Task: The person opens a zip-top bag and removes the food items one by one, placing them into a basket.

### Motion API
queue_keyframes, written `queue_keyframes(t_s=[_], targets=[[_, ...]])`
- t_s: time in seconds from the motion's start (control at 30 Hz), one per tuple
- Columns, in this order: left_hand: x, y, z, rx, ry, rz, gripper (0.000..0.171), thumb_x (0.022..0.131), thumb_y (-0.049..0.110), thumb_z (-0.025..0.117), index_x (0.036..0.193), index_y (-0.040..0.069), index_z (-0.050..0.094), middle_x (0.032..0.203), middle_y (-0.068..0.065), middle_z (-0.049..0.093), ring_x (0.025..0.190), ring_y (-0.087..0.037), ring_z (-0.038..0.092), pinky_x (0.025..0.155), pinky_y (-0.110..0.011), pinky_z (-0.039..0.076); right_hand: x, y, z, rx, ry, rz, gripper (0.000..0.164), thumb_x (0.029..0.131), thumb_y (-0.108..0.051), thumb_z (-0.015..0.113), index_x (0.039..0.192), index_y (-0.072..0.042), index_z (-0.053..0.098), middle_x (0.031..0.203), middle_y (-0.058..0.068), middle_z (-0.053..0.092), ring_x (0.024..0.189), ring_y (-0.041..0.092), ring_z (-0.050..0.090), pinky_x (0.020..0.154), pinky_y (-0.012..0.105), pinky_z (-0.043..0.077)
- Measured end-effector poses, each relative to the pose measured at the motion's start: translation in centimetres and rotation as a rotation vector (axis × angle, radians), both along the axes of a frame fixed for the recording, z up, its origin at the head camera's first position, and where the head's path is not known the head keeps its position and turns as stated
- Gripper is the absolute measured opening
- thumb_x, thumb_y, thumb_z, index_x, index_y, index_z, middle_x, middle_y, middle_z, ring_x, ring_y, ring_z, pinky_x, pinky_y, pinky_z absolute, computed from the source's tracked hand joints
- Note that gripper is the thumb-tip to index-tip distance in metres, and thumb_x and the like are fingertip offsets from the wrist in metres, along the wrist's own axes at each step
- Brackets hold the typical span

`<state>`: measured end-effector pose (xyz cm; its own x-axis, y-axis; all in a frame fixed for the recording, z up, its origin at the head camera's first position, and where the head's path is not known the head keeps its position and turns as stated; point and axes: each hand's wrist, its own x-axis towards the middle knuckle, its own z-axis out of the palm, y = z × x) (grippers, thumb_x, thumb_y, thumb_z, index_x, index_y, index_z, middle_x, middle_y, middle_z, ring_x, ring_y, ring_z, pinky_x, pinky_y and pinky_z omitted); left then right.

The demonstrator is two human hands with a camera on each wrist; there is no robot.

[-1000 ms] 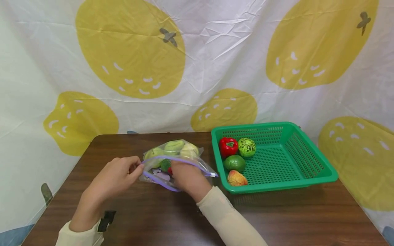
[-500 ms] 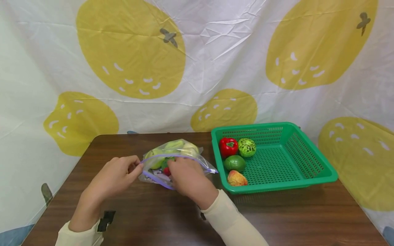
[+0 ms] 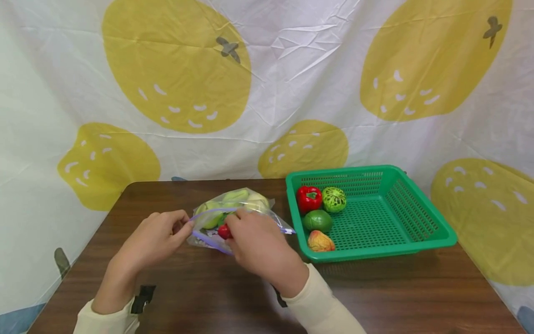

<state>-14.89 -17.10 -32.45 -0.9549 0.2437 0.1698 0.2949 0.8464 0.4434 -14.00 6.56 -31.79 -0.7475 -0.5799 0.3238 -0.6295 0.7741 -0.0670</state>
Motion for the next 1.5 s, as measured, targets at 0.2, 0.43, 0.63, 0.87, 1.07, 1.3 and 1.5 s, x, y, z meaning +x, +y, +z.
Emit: queue_keyframes(t_s=[0.2,0.43,0.63,0.87,1.07,1.3,1.5], targets=[[0.0,0.0,0.0,-0.004,0.0,-0.003,0.017,0.097,0.022,0.056,0.084,0.013,0.063,0.063,0.005,0.054,0.054,-0.012,0.047,0.054,-0.03,0.039,0.6,1.2,1.0,-0.11,0.109,0.032,0.031,0.086,-0.031,0.078,0.111,-0.016,0.067,0.101,-0.003,0.063,0.078,0.013,0.06,0.067,0.03,0.052],[0.0,-0.1,-0.1,-0.006,0.003,-0.001,0.017,0.097,0.022,0.056,0.084,0.013,0.063,0.062,0.005,0.053,0.053,-0.012,0.046,0.053,-0.03,0.038,0.5,2.7,2.0,-0.197,0.134,0.023,0.03,0.087,-0.026,0.076,0.114,-0.015,0.067,0.103,-0.001,0.059,0.078,0.011,0.059,0.064,0.027,0.052],[0.0,-0.1,-0.1,-0.009,0.0,0.004,0.017,0.097,0.022,0.056,0.085,0.014,0.064,0.063,0.005,0.054,0.054,-0.012,0.047,0.054,-0.03,0.038,0.2,3.8,2.6,-0.213,0.1,-0.023,0.034,0.088,-0.027,0.076,0.117,-0.011,0.066,0.109,0.001,0.059,0.081,0.013,0.061,0.067,0.028,0.053],[0.0,-0.3,-0.1,-0.007,0.005,0.004,0.017,0.097,0.022,0.056,0.083,0.014,0.063,0.062,0.005,0.053,0.054,-0.012,0.047,0.054,-0.03,0.038,-0.3,5.6,3.3,-0.258,0.072,-0.089,0.034,0.09,-0.031,0.076,0.114,-0.01,0.066,0.103,0.001,0.06,0.084,0.017,0.061,0.075,0.035,0.054],[0.0,-0.4,-0.1,-0.007,0.012,-0.004,0.017,0.097,0.021,0.055,0.083,0.014,0.062,0.062,0.005,0.052,0.054,-0.012,0.046,0.055,-0.03,0.038,-1.4,7.5,3.5,-0.223,0.094,-0.133,0.034,0.088,-0.029,0.078,0.111,-0.007,0.067,0.101,0.005,0.064,0.087,0.022,0.061,0.074,0.039,0.055],[0.1,-0.3,-0.1,-0.002,0.004,-0.004,0.017,0.097,0.021,0.055,0.085,0.013,0.063,0.063,0.004,0.053,0.055,-0.012,0.047,0.055,-0.03,0.039,-3.0,10.0,4.5,-0.076,0.019,-0.093,0.031,0.09,-0.026,0.076,0.114,-0.009,0.068,0.1,0.004,0.064,0.087,0.022,0.06,0.076,0.039,0.054],[0.1,-0.3,0.0,0.0,-0.013,-0.001,0.018,0.098,0.023,0.056,0.085,0.012,0.063,0.062,0.003,0.052,0.054,-0.012,0.045,0.053,-0.03,0.037,-4.1,11.8,6.1,0.051,-0.047,-0.073,0.023,0.09,-0.021,0.076,0.108,-0.009,0.069,0.095,0.002,0.062,0.082,0.019,0.06,0.073,0.038,0.054]])
